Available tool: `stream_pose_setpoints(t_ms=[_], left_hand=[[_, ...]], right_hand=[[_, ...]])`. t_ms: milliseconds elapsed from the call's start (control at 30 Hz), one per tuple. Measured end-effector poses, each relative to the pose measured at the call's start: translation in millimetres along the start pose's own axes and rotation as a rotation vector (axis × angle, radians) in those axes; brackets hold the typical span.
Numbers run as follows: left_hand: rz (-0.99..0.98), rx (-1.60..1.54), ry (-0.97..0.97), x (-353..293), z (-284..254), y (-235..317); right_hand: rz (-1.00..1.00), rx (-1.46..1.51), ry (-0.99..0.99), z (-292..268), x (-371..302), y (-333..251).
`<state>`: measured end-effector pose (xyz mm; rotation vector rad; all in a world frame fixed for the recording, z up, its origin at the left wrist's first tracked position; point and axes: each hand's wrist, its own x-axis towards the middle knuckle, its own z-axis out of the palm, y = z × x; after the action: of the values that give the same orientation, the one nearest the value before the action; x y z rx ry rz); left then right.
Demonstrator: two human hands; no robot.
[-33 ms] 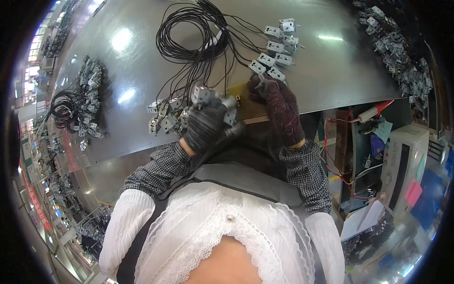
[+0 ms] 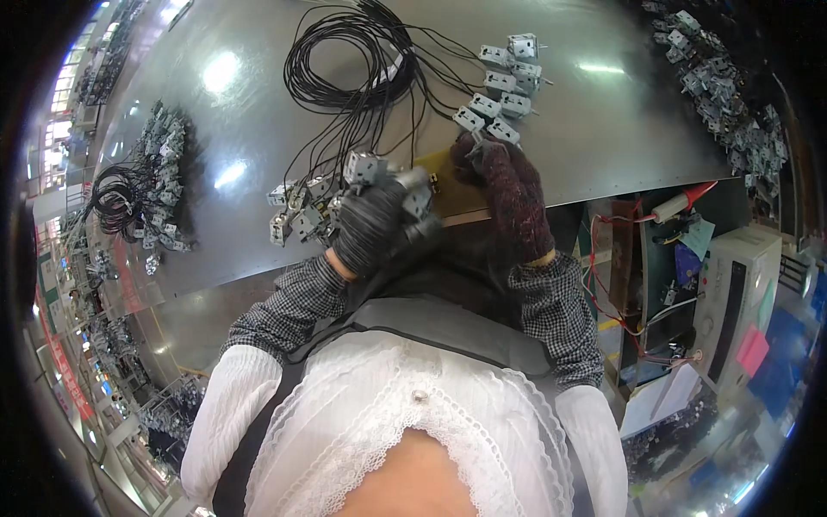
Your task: Plugging wire harness connectors into an electronic board on a workbench.
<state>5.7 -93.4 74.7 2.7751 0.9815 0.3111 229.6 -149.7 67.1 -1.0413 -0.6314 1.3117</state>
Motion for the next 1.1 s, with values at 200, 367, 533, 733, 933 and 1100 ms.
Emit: stream_pose_setpoints(t_ms=[200,367,533,733,933,1100], left_hand=[[-0.062,-0.514,0.104,26,7,-18],[0.030,-0.629,-0.117,46,-5,-36],[0.043,-0.678,-0.350,61,-21,-45],[0.088,-0.419,-0.374,69,-21,-33],[0.027,-0.411,-0.397,64,-25,-28],[0.042,-0.406,-0.344,62,-18,-30]], right_hand=[[-0.012,-0.119,-0.003,1,17,4],[-0.079,-0.627,0.063,13,-13,-20],[-0.052,-0.761,0.015,15,-47,-26],[-0.295,-1.042,-0.067,12,-48,1],[-0.201,-0.815,0.003,17,-65,0],[-0.131,-0.731,0.051,16,-65,8]])
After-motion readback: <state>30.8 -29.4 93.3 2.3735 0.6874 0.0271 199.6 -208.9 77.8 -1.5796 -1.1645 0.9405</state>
